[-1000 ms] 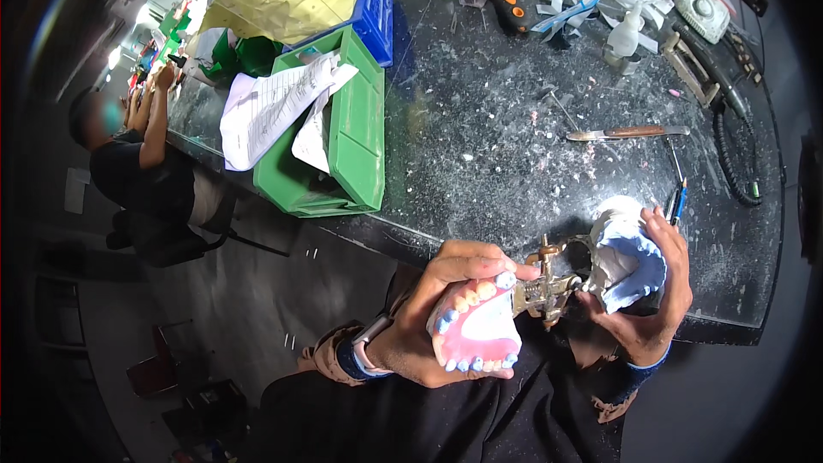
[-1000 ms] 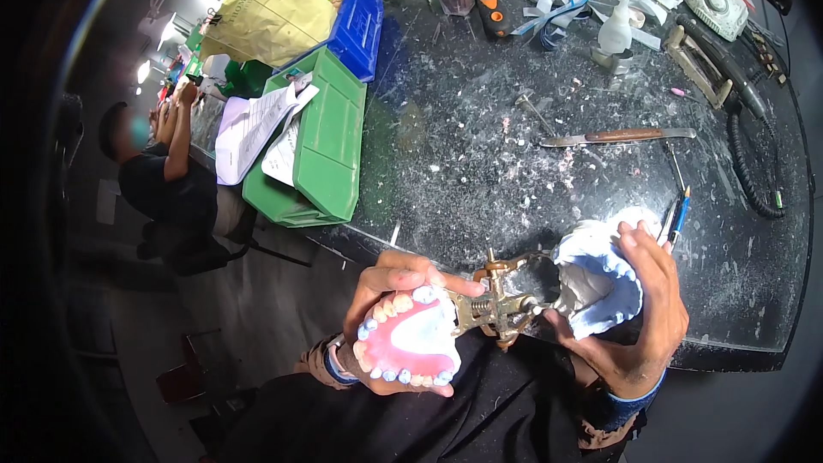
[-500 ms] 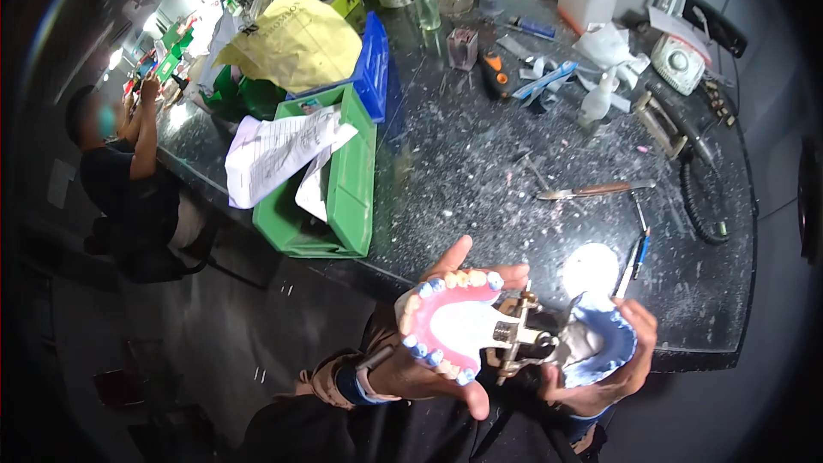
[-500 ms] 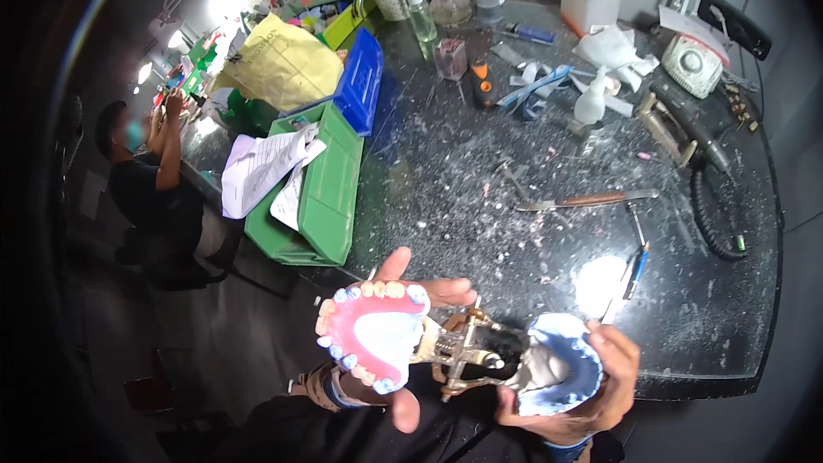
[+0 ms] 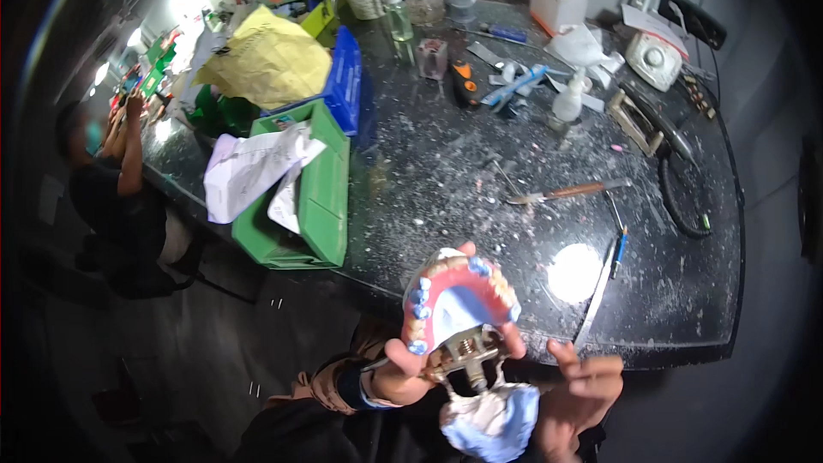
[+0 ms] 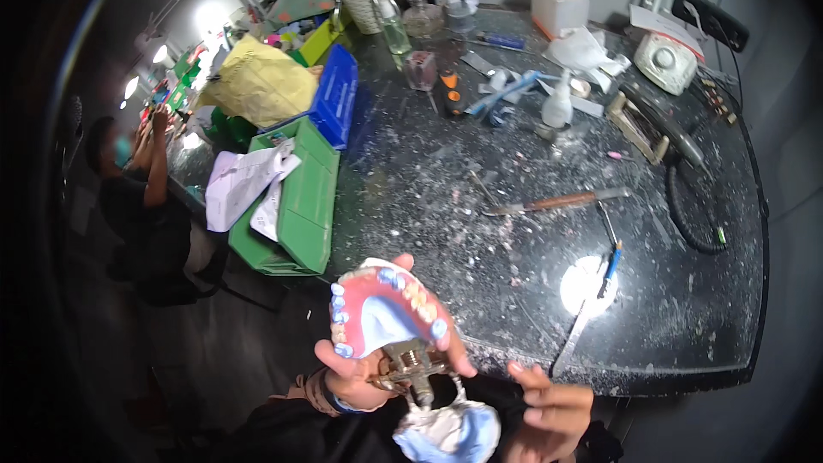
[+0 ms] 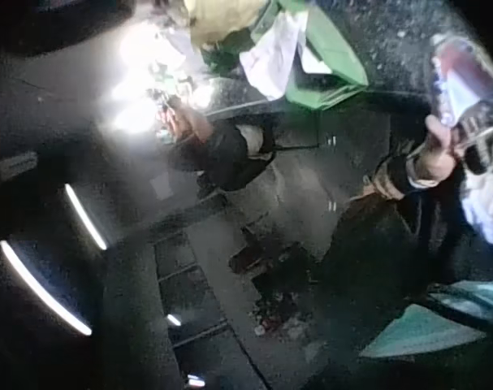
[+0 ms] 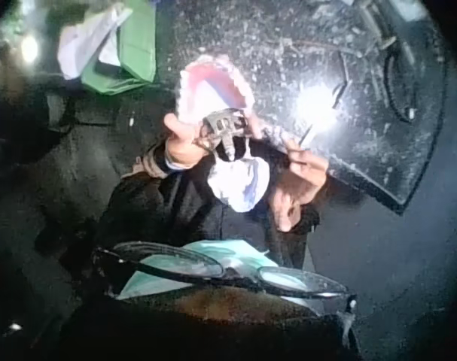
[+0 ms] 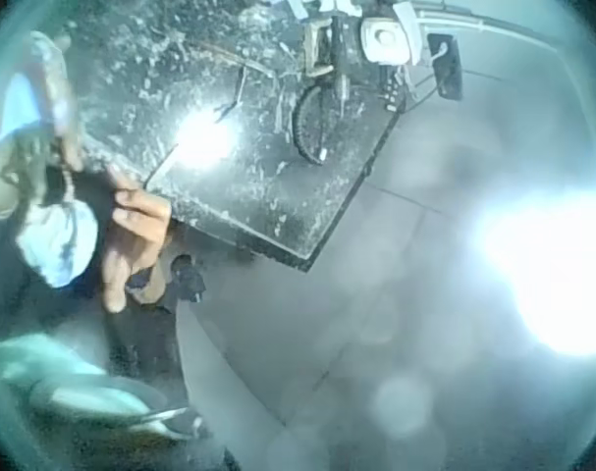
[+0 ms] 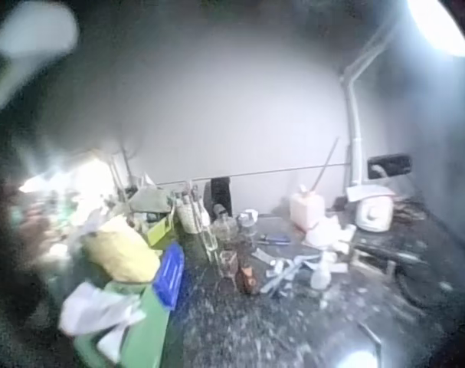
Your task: The person holds a dental model and uses a blue pencil to mark specific points and lines on the prosthetic teeth and the plaster base. They rotate the model to work on different sections of the dentures.
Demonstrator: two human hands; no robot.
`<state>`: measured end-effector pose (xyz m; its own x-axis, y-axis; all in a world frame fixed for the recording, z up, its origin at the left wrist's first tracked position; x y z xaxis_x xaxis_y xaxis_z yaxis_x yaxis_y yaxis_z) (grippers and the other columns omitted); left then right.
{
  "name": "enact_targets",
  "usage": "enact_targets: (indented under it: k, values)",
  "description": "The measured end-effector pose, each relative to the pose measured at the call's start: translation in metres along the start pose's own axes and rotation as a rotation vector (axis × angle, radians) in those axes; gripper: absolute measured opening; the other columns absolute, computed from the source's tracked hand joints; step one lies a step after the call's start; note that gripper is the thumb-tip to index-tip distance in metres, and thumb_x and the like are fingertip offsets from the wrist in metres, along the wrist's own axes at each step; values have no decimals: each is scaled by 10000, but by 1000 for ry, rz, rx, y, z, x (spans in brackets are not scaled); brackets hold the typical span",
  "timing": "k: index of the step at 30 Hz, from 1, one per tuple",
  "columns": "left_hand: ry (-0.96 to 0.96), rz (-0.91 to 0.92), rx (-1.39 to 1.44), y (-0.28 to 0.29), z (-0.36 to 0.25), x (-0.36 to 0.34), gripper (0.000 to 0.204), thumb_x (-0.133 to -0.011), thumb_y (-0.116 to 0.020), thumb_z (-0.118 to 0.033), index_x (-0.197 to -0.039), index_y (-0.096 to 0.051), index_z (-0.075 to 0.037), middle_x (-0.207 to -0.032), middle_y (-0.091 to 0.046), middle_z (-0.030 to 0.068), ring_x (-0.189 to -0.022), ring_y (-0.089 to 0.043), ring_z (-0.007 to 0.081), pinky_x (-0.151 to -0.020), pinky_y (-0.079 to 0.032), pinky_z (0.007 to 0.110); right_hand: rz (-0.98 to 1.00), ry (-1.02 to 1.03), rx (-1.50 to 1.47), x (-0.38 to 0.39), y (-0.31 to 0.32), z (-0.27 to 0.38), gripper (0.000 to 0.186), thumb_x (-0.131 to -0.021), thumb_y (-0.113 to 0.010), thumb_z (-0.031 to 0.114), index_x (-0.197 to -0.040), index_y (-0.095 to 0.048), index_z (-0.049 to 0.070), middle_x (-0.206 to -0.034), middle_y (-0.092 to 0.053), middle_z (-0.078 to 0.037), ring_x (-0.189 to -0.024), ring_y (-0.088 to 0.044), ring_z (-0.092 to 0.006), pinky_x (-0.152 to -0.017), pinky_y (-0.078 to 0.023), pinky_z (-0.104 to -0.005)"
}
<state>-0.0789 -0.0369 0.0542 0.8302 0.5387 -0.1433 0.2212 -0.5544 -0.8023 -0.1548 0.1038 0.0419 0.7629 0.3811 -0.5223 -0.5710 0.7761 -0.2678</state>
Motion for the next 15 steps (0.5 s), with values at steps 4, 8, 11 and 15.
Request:
enact_targets:
  k: [4, 8, 11, 15]
  values:
    - [113, -54, -129, 4, 8, 11, 974, -633, -513, -712, -1360, -198, -144, -852, -546, 201, -703, -579, 340, -613, -499, 422, 187, -381, -89, -33, -9, -16, 616, -767, -572, 471, -1064, -509, -65, -1183, -426, -226, -1083, -472, -290, -890, -400, -334]
    - [240, -25, -199, 1, 18, 18, 973, -646, -509, -714, -1365, -182, -146, -880, -528, 190, -718, -587, 310, -626, -505, 394, 514, -527, -252, -52, -33, -27, 591, -790, -550, 353, -1180, -445, -79, -1212, -433, -248, -1194, -384, -310, -943, -349, -367]
    - [334, -74, -228, 12, 27, 26, 1005, -626, -530, -727, -1361, -176, -140, -914, -526, 192, -744, -601, 295, -644, -518, 375, 535, -610, -433, -51, -41, -30, 522, -810, -518, 228, -1206, -413, -95, -1192, -454, -257, -1123, -463, -296, -916, -378, -358]
    - [286, -74, -251, 7, 20, 23, 1040, -586, -539, -743, -1346, -198, -120, -923, -532, 190, -748, -605, 299, -663, -521, 376, 497, -892, -571, -45, -38, -32, 509, -801, -520, 126, -1218, -375, -127, -1192, -466, -253, -952, -574, -266, -874, -415, -330]
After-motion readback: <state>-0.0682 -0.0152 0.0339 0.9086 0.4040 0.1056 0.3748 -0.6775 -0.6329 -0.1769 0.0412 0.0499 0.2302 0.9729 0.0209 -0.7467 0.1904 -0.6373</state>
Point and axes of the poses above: each hand's wrist, its own x-axis away from the middle knuckle, its own y-axis out of the back of the hand, z = x × y, the point moved 5 cm from there along -x, towards the middle knuckle
